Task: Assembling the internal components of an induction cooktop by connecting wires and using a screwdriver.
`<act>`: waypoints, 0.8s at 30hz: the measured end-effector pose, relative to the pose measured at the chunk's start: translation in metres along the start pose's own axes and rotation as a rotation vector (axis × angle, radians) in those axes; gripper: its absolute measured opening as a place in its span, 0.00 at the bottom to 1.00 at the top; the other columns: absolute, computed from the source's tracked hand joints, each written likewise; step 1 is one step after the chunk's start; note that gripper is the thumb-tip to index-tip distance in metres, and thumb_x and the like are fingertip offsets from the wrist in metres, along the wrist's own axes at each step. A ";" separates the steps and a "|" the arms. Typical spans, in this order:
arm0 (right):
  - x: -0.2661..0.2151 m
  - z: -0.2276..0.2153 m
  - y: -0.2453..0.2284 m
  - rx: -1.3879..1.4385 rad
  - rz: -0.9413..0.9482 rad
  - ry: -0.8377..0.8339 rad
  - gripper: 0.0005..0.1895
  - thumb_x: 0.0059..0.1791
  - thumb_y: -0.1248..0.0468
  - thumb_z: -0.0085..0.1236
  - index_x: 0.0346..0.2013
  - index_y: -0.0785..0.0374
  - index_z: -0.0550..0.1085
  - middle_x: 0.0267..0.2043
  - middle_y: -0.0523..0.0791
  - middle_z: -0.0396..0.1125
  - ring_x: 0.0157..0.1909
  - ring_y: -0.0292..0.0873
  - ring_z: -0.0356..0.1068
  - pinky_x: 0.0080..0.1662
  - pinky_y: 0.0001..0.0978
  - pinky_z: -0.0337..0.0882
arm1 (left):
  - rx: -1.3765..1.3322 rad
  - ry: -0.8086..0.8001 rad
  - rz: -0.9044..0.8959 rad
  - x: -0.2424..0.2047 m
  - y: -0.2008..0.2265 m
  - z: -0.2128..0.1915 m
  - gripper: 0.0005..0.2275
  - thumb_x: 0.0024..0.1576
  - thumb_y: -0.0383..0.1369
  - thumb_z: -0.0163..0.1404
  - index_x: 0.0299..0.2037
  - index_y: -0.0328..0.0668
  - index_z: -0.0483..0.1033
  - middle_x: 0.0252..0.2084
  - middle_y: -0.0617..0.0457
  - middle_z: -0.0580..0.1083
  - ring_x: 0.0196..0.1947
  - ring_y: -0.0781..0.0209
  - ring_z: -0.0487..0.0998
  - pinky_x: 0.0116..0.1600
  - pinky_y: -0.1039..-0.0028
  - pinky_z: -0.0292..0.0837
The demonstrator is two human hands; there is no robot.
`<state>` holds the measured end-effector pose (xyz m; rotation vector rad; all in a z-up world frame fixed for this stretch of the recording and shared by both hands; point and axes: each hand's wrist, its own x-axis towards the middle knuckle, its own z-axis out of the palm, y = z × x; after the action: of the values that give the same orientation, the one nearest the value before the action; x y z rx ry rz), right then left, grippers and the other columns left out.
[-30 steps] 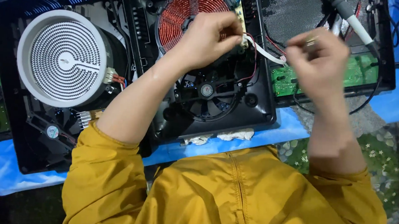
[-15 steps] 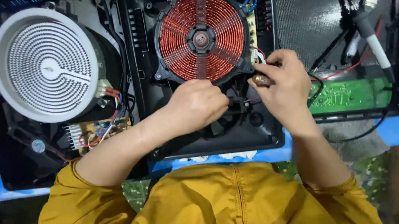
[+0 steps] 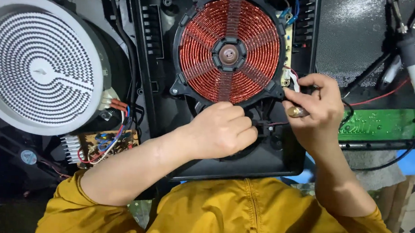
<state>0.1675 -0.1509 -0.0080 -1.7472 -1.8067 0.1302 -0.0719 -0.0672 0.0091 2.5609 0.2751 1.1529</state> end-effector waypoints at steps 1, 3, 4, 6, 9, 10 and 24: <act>0.001 -0.002 0.001 -0.036 -0.004 -0.026 0.12 0.45 0.73 0.73 0.44 0.64 0.86 0.53 0.53 0.69 0.30 0.50 0.65 0.38 0.40 0.73 | -0.010 -0.003 0.001 0.000 0.000 0.000 0.13 0.66 0.31 0.44 0.26 0.45 0.70 0.24 0.56 0.62 0.24 0.57 0.69 0.31 0.69 0.65; 0.001 -0.004 0.002 -0.070 -0.009 -0.054 0.16 0.43 0.70 0.76 0.45 0.63 0.86 0.54 0.51 0.69 0.31 0.51 0.67 0.38 0.42 0.73 | -0.020 -0.005 -0.001 0.001 0.000 -0.001 0.13 0.66 0.31 0.44 0.27 0.45 0.70 0.23 0.56 0.62 0.24 0.57 0.69 0.31 0.69 0.65; 0.000 -0.004 0.003 -0.094 0.030 -0.065 0.16 0.43 0.67 0.78 0.45 0.61 0.86 0.54 0.49 0.69 0.31 0.49 0.66 0.39 0.39 0.73 | -0.026 0.006 -0.008 0.002 0.001 -0.002 0.13 0.66 0.30 0.45 0.26 0.44 0.70 0.23 0.56 0.62 0.24 0.56 0.69 0.31 0.69 0.65; 0.007 -0.005 -0.007 -0.117 0.067 -0.071 0.16 0.43 0.63 0.80 0.46 0.58 0.87 0.54 0.46 0.69 0.32 0.47 0.66 0.40 0.36 0.72 | -0.030 0.018 -0.011 0.004 0.001 -0.004 0.13 0.65 0.29 0.46 0.25 0.43 0.70 0.22 0.55 0.62 0.23 0.56 0.68 0.31 0.70 0.65; 0.021 -0.012 -0.029 -0.187 0.070 -0.073 0.10 0.45 0.72 0.79 0.39 0.72 0.85 0.44 0.58 0.72 0.29 0.57 0.65 0.41 0.44 0.73 | -0.051 0.008 -0.016 0.006 0.001 -0.004 0.14 0.65 0.28 0.46 0.24 0.43 0.70 0.21 0.55 0.62 0.23 0.56 0.68 0.31 0.70 0.65; 0.023 -0.013 -0.030 -0.176 0.074 -0.085 0.10 0.45 0.73 0.78 0.39 0.72 0.85 0.43 0.58 0.73 0.29 0.58 0.66 0.40 0.44 0.73 | -0.050 0.009 -0.013 0.006 0.000 -0.004 0.14 0.65 0.28 0.46 0.24 0.43 0.69 0.21 0.54 0.62 0.23 0.56 0.68 0.31 0.70 0.65; 0.012 0.003 -0.001 -0.034 0.076 -0.033 0.10 0.48 0.64 0.77 0.42 0.61 0.87 0.53 0.47 0.69 0.32 0.47 0.68 0.40 0.36 0.73 | -0.001 0.035 0.010 0.008 0.001 -0.003 0.13 0.63 0.25 0.45 0.24 0.41 0.70 0.21 0.53 0.62 0.22 0.55 0.68 0.30 0.70 0.65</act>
<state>0.1655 -0.1387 -0.0056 -1.8480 -1.7758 0.1615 -0.0692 -0.0656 0.0168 2.5467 0.2697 1.2020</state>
